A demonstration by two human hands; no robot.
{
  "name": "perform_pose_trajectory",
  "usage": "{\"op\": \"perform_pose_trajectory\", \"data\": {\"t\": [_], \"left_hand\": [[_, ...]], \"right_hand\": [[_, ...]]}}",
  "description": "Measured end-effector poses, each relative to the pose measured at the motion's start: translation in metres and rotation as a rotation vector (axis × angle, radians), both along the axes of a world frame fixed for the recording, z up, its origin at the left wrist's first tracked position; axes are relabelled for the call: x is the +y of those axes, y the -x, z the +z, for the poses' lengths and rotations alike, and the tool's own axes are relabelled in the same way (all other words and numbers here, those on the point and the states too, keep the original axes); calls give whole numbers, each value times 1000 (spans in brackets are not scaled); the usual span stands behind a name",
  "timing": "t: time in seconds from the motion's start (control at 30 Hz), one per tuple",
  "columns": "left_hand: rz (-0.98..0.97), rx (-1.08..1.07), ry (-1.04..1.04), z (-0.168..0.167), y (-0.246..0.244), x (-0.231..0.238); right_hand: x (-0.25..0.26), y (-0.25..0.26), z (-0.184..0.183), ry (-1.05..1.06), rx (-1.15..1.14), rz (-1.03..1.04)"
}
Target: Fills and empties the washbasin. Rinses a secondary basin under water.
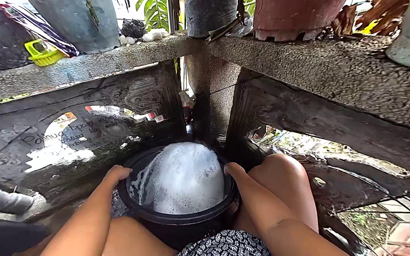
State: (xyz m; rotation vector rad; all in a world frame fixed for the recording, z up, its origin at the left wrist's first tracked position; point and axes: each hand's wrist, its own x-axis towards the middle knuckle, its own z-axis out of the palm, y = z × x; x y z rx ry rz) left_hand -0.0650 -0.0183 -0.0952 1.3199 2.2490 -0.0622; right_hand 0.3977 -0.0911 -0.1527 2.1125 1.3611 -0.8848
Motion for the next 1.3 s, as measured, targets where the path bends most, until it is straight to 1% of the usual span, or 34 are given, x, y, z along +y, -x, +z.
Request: {"op": "perform_pose_trajectory", "data": {"t": [0.27, 0.37, 0.47, 0.7, 1.13, 1.3], "left_hand": [[26, -12, -18, 3, -3, 5], [28, -8, -1, 5, -4, 7], [28, -1, 8, 6, -6, 8], [42, -11, 3, 5, -4, 14], [62, -41, -15, 10, -9, 18], [55, -42, -6, 11, -10, 21]], "right_hand": [[6, -3, -6, -7, -12, -39], [9, -6, -14, -22, -3, -57], [10, -4, -7, 9, -24, -35], [14, -1, -1, 7, -30, -61], [19, -4, -2, 19, -43, -32], [21, -4, -2, 2, -45, -72]]}}
